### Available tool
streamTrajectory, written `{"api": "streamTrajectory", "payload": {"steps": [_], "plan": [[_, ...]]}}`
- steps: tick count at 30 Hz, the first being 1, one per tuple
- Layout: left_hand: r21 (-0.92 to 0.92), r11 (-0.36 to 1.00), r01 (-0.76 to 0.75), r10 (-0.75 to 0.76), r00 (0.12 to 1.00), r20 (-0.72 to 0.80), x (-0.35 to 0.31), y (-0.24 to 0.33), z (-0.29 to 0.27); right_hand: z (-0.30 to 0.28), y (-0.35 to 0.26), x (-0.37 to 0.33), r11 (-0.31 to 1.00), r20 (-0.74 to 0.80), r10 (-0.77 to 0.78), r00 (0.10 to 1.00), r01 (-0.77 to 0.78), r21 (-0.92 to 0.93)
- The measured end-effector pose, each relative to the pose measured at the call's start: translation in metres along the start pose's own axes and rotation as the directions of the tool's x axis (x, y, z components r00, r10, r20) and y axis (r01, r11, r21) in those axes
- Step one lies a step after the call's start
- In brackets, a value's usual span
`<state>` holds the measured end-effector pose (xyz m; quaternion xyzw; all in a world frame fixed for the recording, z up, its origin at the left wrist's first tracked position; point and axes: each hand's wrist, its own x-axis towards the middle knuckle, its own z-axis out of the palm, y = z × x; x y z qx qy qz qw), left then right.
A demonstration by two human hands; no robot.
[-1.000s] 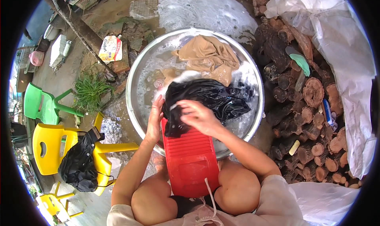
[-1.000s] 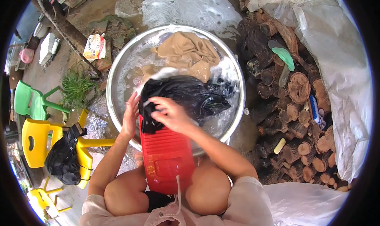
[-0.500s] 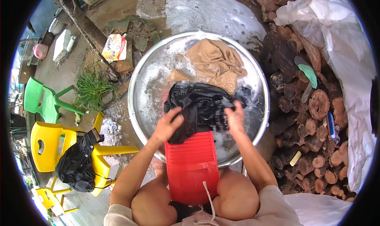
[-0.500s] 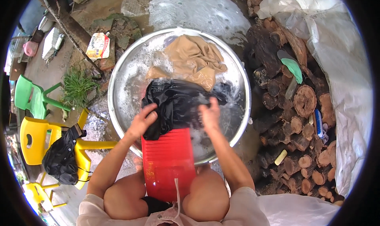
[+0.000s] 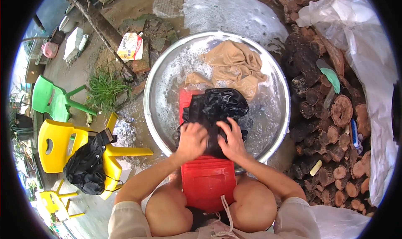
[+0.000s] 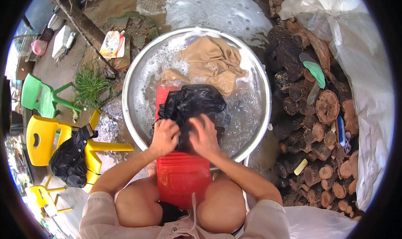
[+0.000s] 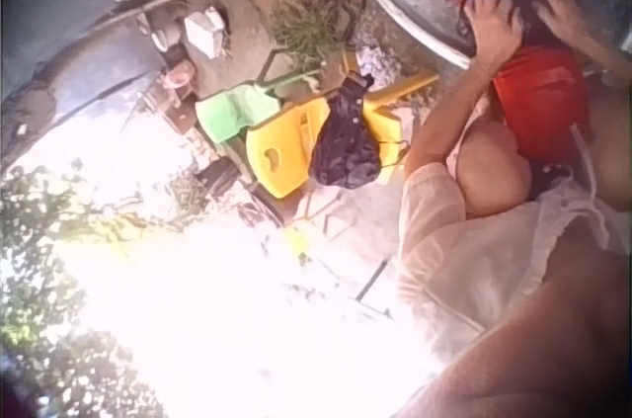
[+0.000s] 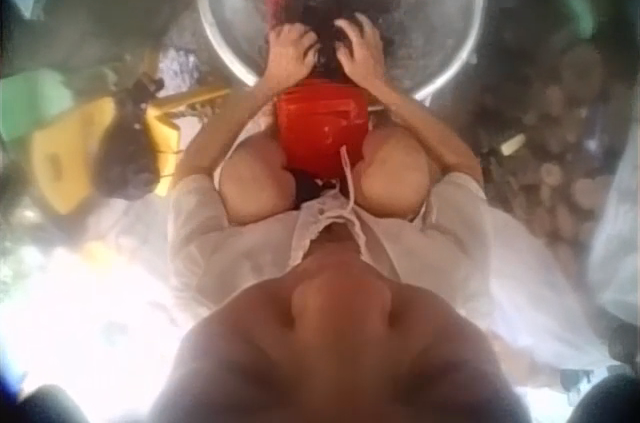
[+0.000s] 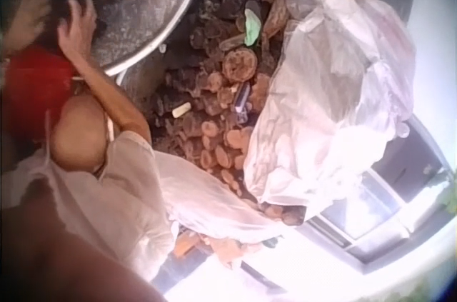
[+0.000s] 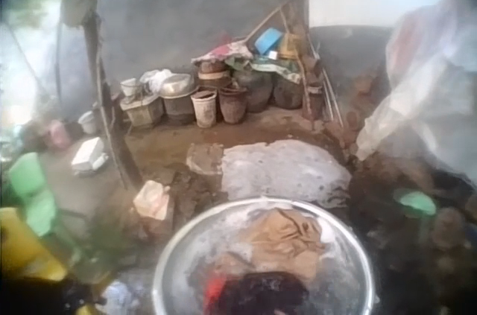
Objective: The person washes clothes in a large basin by hand, using a washboard and a brush to scrub a black garment before rinsing it in the soapy water.
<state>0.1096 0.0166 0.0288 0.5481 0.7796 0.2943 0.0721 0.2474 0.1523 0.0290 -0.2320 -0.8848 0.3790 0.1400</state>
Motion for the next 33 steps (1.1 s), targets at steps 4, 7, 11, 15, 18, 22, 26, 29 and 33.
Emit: {"api": "streamTrajectory", "payload": {"steps": [4, 7, 11, 15, 18, 22, 26, 29, 33], "plan": [[-0.03, 0.97, -0.242, 0.244, 0.954, 0.175, -0.017, 0.008, -0.005, -0.003, 0.016, -0.015, 0.894, 0.124, -0.435, 0.892, 0.444, -0.058], [0.157, 0.988, 0.006, -0.061, 0.936, 0.346, 0.052, -0.038, 0.015, 0.022, 0.041, 0.065, 0.977, 0.142, -0.043, 0.989, 0.072, -0.2], [-0.045, 0.949, 0.313, -0.311, 0.95, 0.036, 0.078, -0.068, 0.022, 0.005, 0.056, 0.092, 0.968, 0.061, 0.15, 0.987, -0.159, 0.192], [-0.009, 0.795, 0.607, -0.607, 0.795, 0.012, 0.095, -0.094, 0.008, -0.01, 0.126, 0.028, 0.786, -0.313, 0.598, 0.738, -0.464, 0.409], [0.15, 0.72, 0.677, -0.694, 0.7, 0.169, 0.112, -0.07, 0.019, -0.011, 0.113, 0.038, 0.374, -0.002, 0.864, 0.504, -0.638, 0.673], [-0.075, 0.909, 0.409, -0.384, 0.895, 0.227, 0.097, -0.003, 0.041, 0.001, 0.049, 0.06, 0.478, 0.034, 0.76, 0.649, -0.594, 0.647], [-0.209, 0.977, 0.034, -0.061, 0.99, -0.124, 0.014, 0.002, 0.005, -0.013, -0.016, 0.028, 0.91, -0.078, 0.077, 0.994, -0.038, 0.412], [-0.108, 0.982, -0.153, 0.154, 0.988, 0.004, -0.031, -0.003, -0.021, -0.01, -0.04, 0.009, 0.958, 0.15, -0.19, 0.97, 0.15, 0.244], [0.133, 0.988, 0.081, -0.106, 0.975, 0.196, -0.006, -0.031, -0.003, 0.038, 0.0, 0.061, 0.99, 0.154, -0.122, 0.981, 0.132, -0.058]]}}
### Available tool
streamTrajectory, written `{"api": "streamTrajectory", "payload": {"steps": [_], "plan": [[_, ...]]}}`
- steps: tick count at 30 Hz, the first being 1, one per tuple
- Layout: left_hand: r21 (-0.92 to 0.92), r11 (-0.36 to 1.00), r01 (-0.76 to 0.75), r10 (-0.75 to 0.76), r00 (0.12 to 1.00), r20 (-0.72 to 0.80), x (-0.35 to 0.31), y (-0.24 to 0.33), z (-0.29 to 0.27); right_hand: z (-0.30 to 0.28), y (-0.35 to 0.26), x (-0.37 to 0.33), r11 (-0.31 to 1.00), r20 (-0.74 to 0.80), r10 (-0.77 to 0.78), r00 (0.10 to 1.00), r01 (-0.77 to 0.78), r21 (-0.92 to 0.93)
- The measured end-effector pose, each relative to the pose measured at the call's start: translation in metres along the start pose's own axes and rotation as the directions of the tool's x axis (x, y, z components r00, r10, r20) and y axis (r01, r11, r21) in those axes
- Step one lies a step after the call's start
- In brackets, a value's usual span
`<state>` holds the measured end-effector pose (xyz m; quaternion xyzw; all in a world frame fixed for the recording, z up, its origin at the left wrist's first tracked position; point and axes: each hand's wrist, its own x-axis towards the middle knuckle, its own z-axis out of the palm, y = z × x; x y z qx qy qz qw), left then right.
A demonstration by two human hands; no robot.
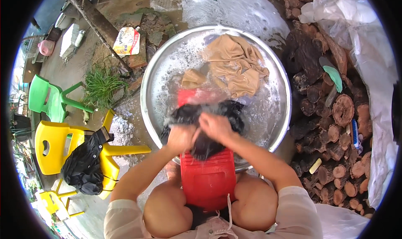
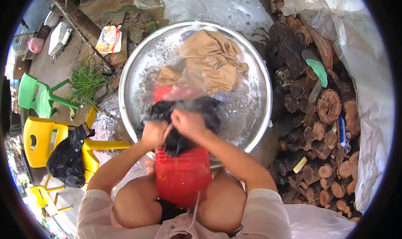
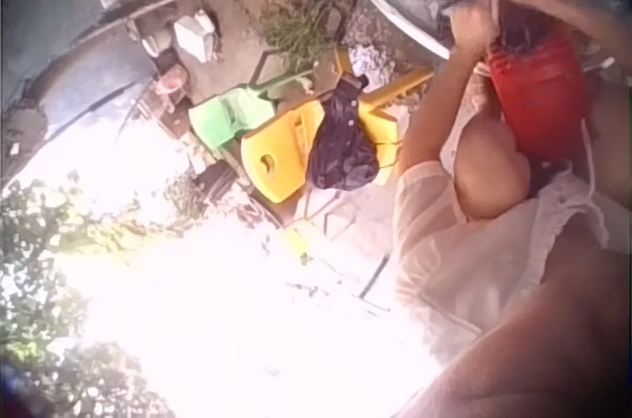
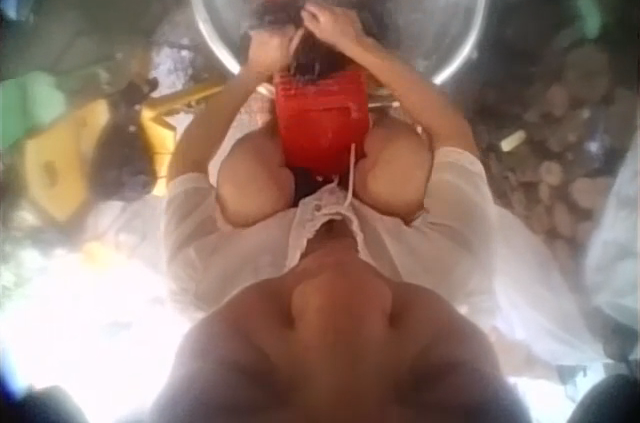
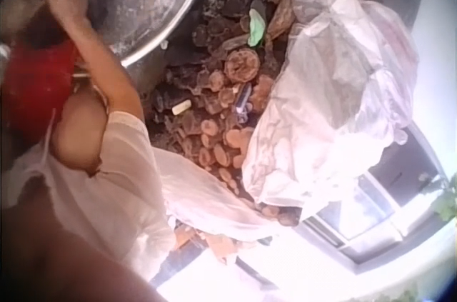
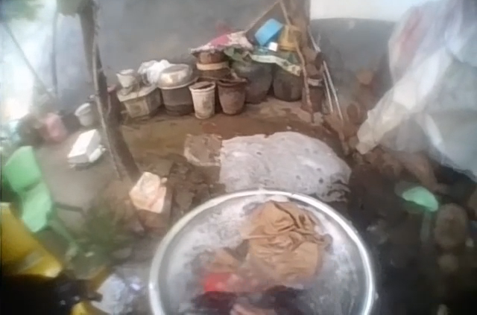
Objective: The person washes clothes in a large basin by hand, using a washboard and a brush to scrub a black garment before rinsing it in the soapy water.
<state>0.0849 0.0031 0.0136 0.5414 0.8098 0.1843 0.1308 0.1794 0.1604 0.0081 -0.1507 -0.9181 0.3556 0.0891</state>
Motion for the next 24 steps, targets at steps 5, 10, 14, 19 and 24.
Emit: {"api": "streamTrajectory", "payload": {"steps": [5, 10, 14, 19, 24], "plan": [[-0.464, 0.719, 0.518, -0.59, 0.807, -0.013, 0.076, -0.04, -0.022, -0.035, 0.065, 0.051, 0.964, -0.136, 0.26, 0.956, -0.25, 0.086], [-0.889, 0.322, 0.326, -0.77, 0.636, -0.045, 0.033, -0.113, -0.065, -0.102, 0.118, -0.007, 0.718, -0.291, 0.695, 0.658, -0.609, 0.337], [-0.558, 0.669, 0.49, -0.68, 0.708, -0.193, 0.01, -0.112, -0.049, -0.093, 0.118, -0.033, 0.828, -0.4, 0.553, 0.731, -0.535, 0.167], [-0.101, 0.978, 0.181, -0.207, 0.875, -0.437, 0.039, -0.033, -0.06, -0.112, 0.054, -0.021, 0.853, -0.449, 0.522, 0.725, -0.443, 0.276], [-0.659, 0.752, 0.009, -0.114, 0.987, -0.116, 0.084, 0.007, -0.032, -0.133, 0.0, -0.015, 0.646, -0.378, 0.532, 0.758, -0.074, 0.76]]}}
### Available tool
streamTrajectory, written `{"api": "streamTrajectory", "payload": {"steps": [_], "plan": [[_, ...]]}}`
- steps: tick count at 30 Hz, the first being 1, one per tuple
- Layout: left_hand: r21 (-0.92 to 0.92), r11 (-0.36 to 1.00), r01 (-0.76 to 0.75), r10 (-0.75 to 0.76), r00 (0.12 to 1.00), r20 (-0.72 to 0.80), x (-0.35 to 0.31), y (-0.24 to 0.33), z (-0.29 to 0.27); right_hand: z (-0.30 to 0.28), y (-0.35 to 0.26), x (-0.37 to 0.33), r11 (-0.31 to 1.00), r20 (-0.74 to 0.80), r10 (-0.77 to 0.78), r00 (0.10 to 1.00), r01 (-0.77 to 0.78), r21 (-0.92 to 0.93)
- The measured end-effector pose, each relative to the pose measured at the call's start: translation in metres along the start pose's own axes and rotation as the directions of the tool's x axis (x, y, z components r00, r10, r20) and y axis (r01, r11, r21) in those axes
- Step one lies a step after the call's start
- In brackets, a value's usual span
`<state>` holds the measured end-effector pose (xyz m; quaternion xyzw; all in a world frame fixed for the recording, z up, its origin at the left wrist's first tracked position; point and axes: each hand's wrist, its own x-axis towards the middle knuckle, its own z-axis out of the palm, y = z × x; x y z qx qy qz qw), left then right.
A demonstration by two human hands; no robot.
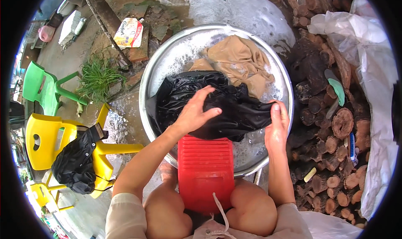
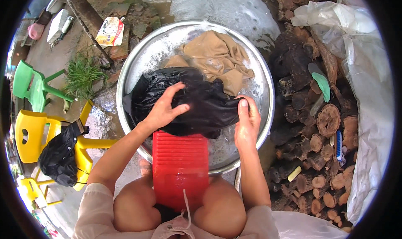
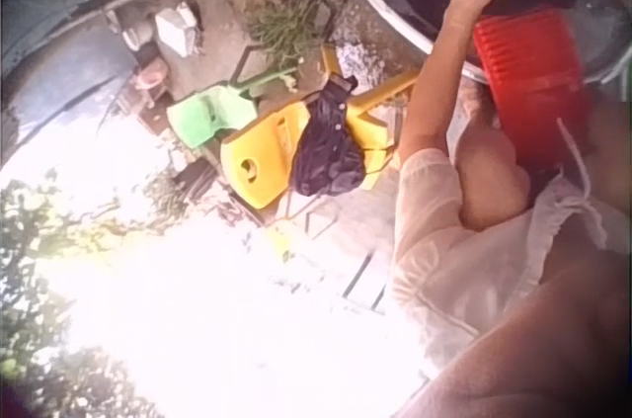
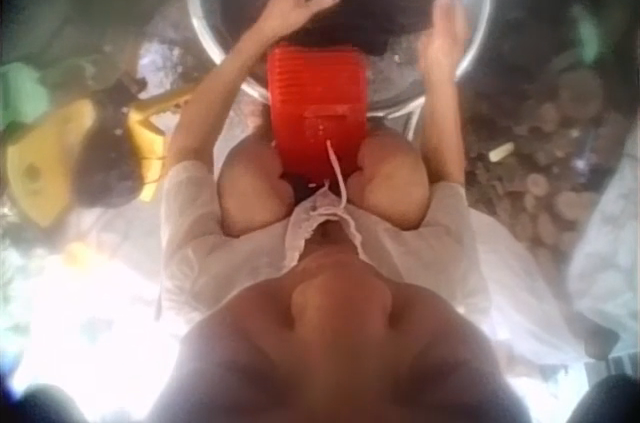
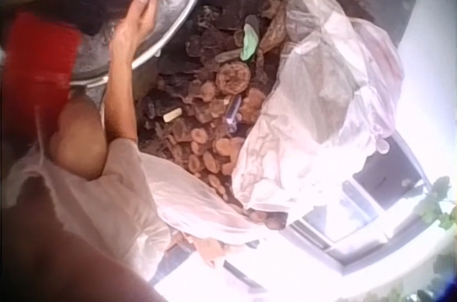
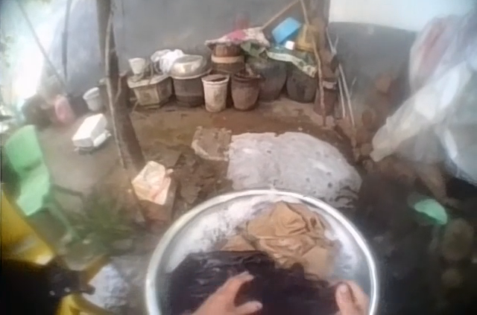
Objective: The person washes clothes in a large basin by hand, using a washboard and a brush to scrub a black garment before rinsing it in the soapy water.
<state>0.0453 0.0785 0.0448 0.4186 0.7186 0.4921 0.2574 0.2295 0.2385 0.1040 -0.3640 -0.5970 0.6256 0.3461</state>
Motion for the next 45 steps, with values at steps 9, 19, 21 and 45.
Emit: {"api": "streamTrajectory", "payload": {"steps": [9, 19, 21, 45], "plan": [[-0.182, 0.978, 0.102, -0.133, 0.978, -0.164, -0.003, 0.021, 0.056, 0.015, 0.035, -0.008, 0.42, 0.379, 0.747, 0.547, -0.829, 0.368], [0.663, 0.748, -0.006, 0.104, 0.989, -0.108, 0.029, -0.001, 0.046, 0.047, 0.073, -0.018, 0.637, 0.171, 0.604, 0.778, -0.601, 0.482], [0.476, 0.839, 0.262, -0.117, 0.943, -0.312, 0.036, -0.019, 0.018, 0.023, 0.066, -0.008, 0.806, -0.096, 0.53, 0.842, -0.466, 0.364], [-0.571, 0.696, 0.435, -0.567, 0.821, -0.066, -0.056, -0.055, -0.106, -0.09, 0.059, 0.034, 0.989, -0.139, 0.086, 0.987, -0.101, -0.104]]}}
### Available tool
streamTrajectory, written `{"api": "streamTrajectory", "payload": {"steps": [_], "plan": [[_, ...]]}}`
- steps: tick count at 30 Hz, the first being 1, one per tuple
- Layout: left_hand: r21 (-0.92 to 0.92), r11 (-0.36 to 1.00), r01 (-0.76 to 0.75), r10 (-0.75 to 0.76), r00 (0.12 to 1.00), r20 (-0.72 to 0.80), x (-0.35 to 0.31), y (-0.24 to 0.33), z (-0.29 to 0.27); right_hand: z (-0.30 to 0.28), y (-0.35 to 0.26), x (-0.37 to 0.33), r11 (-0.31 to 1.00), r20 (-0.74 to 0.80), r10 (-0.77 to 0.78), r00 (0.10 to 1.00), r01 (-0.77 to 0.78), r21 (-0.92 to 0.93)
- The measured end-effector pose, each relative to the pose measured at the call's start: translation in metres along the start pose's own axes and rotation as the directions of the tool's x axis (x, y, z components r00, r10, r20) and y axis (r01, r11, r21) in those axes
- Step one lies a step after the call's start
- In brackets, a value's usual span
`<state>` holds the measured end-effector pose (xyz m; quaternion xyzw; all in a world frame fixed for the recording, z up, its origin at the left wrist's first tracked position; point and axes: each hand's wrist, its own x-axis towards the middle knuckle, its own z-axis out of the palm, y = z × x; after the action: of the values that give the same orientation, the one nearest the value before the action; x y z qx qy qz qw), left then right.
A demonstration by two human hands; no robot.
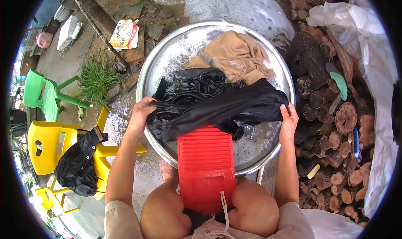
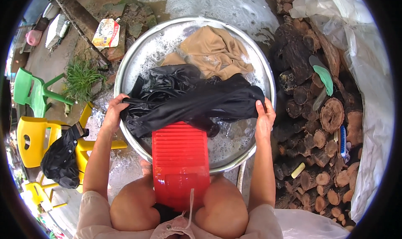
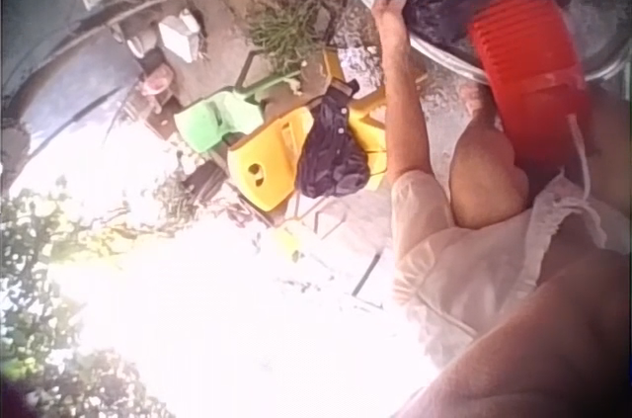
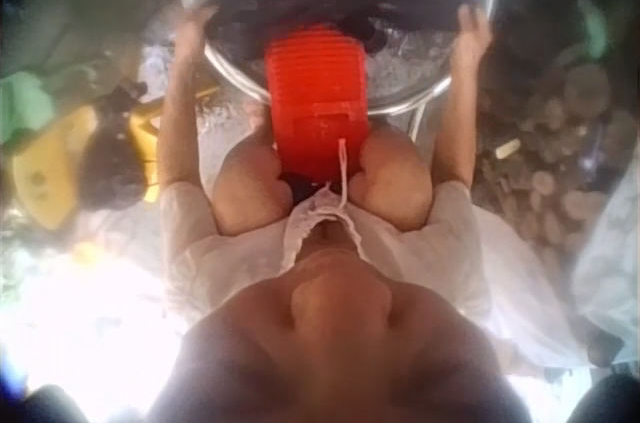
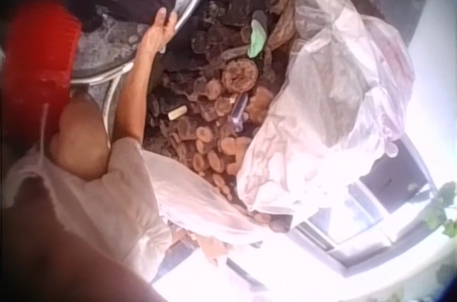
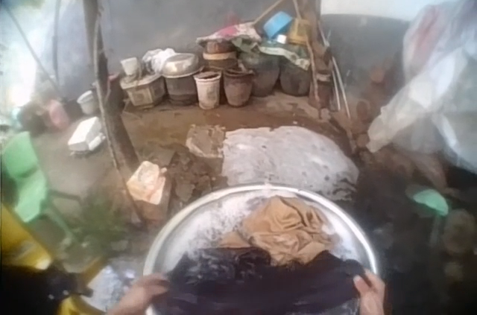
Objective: The person washes clothes in a large basin by hand, using a washboard and a brush to scrub a black garment before rinsing it in the soapy water.
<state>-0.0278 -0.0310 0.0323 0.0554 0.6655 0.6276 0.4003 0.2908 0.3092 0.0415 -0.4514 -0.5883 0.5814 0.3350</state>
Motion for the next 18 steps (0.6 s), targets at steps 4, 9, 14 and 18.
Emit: {"api": "streamTrajectory", "payload": {"steps": [4, 9, 14, 18], "plan": [[0.373, 0.922, 0.101, -0.088, 0.995, -0.052, 0.008, -0.012, 0.015, 0.01, 0.026, -0.004, 0.601, 0.061, -0.246, 0.967, 0.202, -0.773], [0.752, 0.605, -0.263, 0.482, 0.872, -0.082, -0.018, -0.025, 0.028, 0.057, -0.003, -0.018, 0.507, 0.341, -0.286, 0.895, 0.444, -0.739], [0.142, 0.932, -0.333, 0.322, 0.942, 0.091, -0.083, 0.077, 0.08, 0.08, -0.013, -0.033, 0.526, 0.535, -0.341, 0.773, 0.629, -0.573], [-0.202, 0.445, -0.873, 0.857, 0.349, 0.38, -0.136, 0.137, 0.099, 0.092, -0.006, -0.036, 0.58, 0.514, -0.324, 0.794, 0.596, -0.555]]}}
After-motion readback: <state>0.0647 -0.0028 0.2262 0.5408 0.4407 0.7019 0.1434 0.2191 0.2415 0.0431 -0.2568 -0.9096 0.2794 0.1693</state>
